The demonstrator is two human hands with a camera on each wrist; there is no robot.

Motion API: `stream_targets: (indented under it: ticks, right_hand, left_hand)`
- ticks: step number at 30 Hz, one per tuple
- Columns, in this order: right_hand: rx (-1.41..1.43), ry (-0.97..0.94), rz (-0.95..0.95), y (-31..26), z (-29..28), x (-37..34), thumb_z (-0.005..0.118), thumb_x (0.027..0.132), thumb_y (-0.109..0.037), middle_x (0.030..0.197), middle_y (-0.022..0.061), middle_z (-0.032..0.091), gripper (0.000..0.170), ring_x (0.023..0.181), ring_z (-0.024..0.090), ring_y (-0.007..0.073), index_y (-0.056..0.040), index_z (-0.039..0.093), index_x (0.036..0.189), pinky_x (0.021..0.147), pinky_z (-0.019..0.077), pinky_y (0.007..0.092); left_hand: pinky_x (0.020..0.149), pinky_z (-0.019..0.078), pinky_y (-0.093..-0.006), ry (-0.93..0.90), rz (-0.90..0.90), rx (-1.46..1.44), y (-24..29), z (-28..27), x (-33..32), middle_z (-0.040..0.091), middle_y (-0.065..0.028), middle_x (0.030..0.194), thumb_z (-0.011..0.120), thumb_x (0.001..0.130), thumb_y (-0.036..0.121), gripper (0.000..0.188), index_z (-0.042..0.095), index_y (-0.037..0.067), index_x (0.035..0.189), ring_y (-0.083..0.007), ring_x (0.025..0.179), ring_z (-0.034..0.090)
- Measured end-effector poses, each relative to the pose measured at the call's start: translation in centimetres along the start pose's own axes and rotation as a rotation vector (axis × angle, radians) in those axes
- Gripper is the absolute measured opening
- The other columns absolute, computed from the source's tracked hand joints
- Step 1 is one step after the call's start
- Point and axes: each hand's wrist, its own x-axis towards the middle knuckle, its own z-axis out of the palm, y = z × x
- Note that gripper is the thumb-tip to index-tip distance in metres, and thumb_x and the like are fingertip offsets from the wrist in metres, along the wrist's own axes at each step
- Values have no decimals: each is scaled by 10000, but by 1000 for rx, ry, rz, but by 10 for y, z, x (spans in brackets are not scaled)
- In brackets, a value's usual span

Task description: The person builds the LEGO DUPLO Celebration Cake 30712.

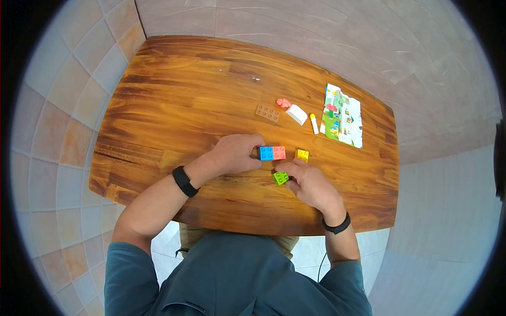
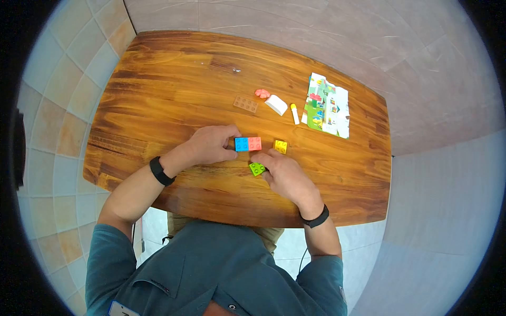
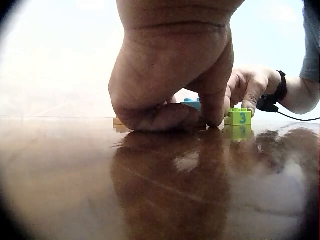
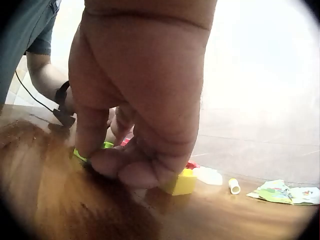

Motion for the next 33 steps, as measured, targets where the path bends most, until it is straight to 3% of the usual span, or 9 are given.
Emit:
stream_targets:
  ticks: [8,12,15,17,20,26,33]
  right_hand:
    - [-37,82,192,-24,-2,-10,793,899,-156,1159,217,684,485,1091,679,438,-11,620,1328,925,567,504]
    - [-114,156,99,-18,19,-5,778,916,-163,1163,216,683,449,1065,691,426,-19,631,1315,911,575,498]
    - [-74,157,130,-22,15,-4,778,908,-133,1170,216,681,434,1040,702,408,-15,637,1302,888,584,484]
    - [148,182,75,-24,5,-6,754,913,-72,1173,211,677,409,1029,700,404,-15,639,1301,875,586,473]
    - [172,263,13,-37,-8,6,723,912,-8,1195,200,677,412,1050,689,410,-15,636,1315,886,584,465]
    - [58,248,-150,-24,-6,44,705,896,29,1230,184,678,385,1112,671,423,-7,666,1277,930,573,472]
    - [16,227,-165,-24,-5,52,713,868,60,1201,190,680,396,1118,668,428,-6,684,1258,926,575,477]
  left_hand:
    - [741,550,-445,-1,-1,10,1,0,0,727,-115,898,813,848,347,417,687,114,1170,-319,864,721]
    - [744,553,-447,5,-2,-12,0,0,0,730,-119,905,815,845,355,415,689,116,1161,-323,871,724]
    - [748,554,-446,22,10,-18,-1,1,-2,730,-122,912,815,844,355,415,690,120,1161,-327,877,723]
    - [750,553,-449,18,26,-7,-1,0,-2,729,-126,922,812,846,352,408,690,120,1159,-329,883,721]
    - [750,550,-453,3,26,-4,-1,0,0,726,-125,928,812,848,345,402,689,120,1158,-329,885,718]
    - [751,551,-455,14,22,-33,-3,0,0,720,-136,929,820,841,327,372,658,92,1078,-348,899,716]
    - [759,552,-462,-1,13,-29,-1,0,0,722,-141,946,824,841,308,367,633,78,1053,-360,916,721]
